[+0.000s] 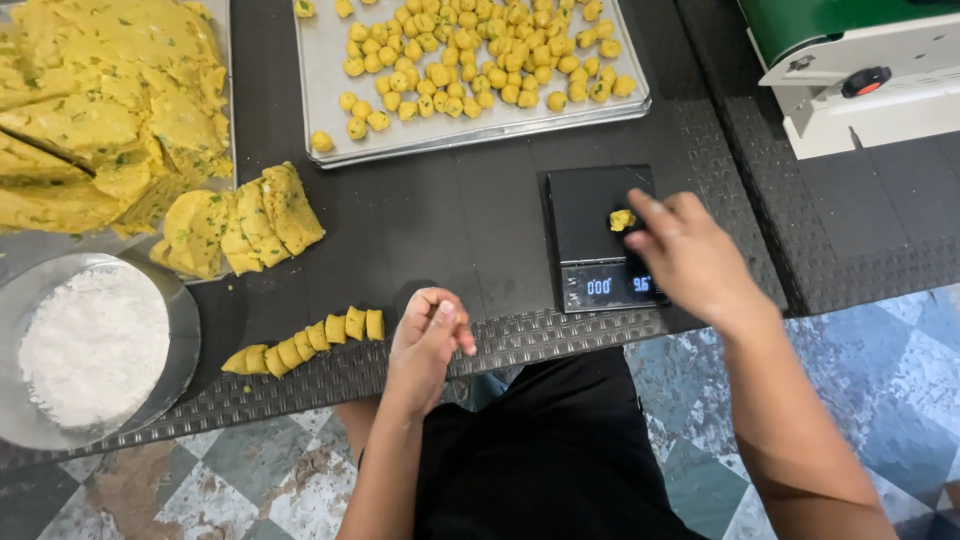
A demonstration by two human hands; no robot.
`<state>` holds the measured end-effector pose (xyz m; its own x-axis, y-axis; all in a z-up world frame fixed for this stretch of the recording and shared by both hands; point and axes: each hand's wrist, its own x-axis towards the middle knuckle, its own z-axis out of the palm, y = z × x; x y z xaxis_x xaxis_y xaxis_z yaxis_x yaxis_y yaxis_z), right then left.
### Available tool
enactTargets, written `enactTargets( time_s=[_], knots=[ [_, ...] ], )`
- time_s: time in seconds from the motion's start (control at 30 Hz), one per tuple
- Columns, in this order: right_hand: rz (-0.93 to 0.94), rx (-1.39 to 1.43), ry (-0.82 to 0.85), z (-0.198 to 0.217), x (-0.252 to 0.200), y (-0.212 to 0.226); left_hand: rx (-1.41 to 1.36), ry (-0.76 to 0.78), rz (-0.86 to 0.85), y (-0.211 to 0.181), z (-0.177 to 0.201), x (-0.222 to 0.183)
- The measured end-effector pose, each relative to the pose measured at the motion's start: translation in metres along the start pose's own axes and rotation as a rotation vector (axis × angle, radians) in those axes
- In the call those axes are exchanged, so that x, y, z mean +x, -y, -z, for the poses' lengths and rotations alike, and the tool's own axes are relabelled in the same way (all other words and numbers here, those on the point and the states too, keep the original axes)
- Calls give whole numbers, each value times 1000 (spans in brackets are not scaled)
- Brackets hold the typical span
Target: Weighing individual portions of yellow dough on a digital scale and placing them on a tray for portion control.
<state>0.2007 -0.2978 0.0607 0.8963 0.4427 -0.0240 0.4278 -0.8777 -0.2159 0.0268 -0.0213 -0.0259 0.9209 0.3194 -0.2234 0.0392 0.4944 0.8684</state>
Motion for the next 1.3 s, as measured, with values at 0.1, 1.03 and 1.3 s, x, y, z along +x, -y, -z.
enactTargets(
  time_s=[0.1,1.03,1.3],
  knots=[
    [62,-64,-115,-39,22,-11,68,-13,-60,6,0,0],
    [447,940,-112,-16,-12,42,146,8,-25,0,4,-3],
    [579,597,265,-38,40,138,48,67,-67,22,17,2]
  ],
)
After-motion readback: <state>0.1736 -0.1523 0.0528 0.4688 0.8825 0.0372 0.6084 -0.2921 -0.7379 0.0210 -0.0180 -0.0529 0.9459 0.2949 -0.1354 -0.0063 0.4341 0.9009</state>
